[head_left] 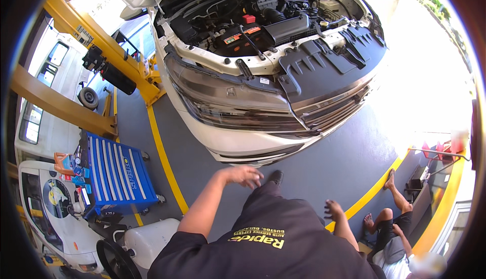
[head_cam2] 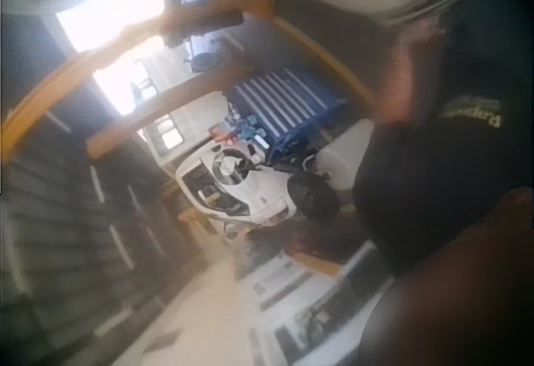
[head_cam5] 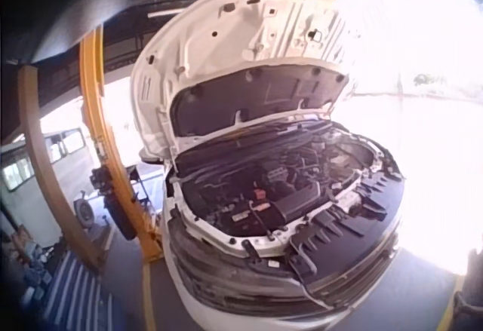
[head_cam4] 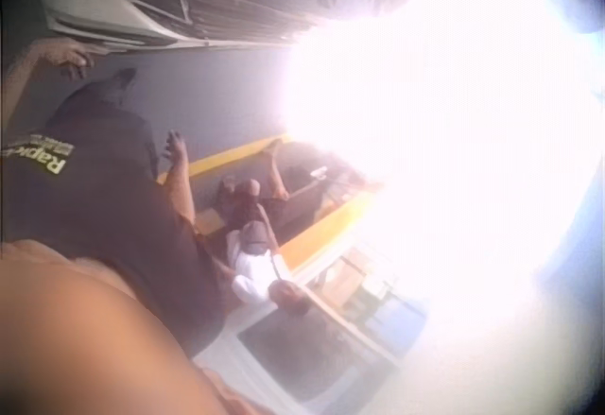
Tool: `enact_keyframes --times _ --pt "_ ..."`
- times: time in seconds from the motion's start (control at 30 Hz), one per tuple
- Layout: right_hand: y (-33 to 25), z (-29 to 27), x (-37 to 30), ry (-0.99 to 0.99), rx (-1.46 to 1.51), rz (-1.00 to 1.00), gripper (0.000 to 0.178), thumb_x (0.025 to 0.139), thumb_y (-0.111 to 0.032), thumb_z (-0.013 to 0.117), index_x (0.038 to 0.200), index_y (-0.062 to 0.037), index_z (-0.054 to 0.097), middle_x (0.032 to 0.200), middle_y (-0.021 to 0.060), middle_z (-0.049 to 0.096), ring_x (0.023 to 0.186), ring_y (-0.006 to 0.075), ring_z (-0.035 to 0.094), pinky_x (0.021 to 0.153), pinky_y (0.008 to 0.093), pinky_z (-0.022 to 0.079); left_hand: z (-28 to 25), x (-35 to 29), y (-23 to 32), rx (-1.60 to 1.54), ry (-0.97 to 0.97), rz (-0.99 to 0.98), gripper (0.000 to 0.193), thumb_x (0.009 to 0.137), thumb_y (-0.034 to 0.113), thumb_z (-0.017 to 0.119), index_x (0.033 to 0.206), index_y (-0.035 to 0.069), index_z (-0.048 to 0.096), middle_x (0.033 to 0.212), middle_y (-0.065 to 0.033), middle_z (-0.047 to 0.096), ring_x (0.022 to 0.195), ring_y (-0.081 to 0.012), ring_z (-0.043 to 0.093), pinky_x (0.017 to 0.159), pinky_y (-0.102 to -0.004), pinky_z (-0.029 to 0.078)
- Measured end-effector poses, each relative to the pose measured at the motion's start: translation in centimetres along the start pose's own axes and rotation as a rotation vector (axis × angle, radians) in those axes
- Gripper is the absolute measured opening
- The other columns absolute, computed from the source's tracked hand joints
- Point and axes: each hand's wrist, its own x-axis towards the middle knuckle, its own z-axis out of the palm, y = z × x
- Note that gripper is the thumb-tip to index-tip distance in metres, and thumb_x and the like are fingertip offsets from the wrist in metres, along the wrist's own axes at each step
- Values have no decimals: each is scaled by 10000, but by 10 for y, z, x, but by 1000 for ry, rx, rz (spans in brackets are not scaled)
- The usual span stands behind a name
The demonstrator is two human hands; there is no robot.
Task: The person retrieves tools and an air filter from a toolbox, then pours fluid into the engine of a white car with its hood open. The person handles a spray can, a blue fluid bottle, and a cloth while working in a garage.
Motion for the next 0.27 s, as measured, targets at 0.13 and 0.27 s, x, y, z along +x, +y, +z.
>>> enact_keyframes --times 0.13,0.27 --pt "44 60 75 -249 -642 5 685 1043 -538 496 1582 -135 371 1563 248 459 1443 487 415 1068 699 407 80 139 -132 58 367 -308 958 946 634 591 1610 9 298 1657 -265 294 1528 -402 319 1256 -492 254" --pt "-5 79 51 -348 -716 199 859 980 -702 469 1646 -194 276 1588 216 445 1468 521 359 1186 738 205 130 191 -205 235 199 -517 1052 915 686 572 1655 52 173 1709 -219 171 1590 -364 160 1301 -423 115"
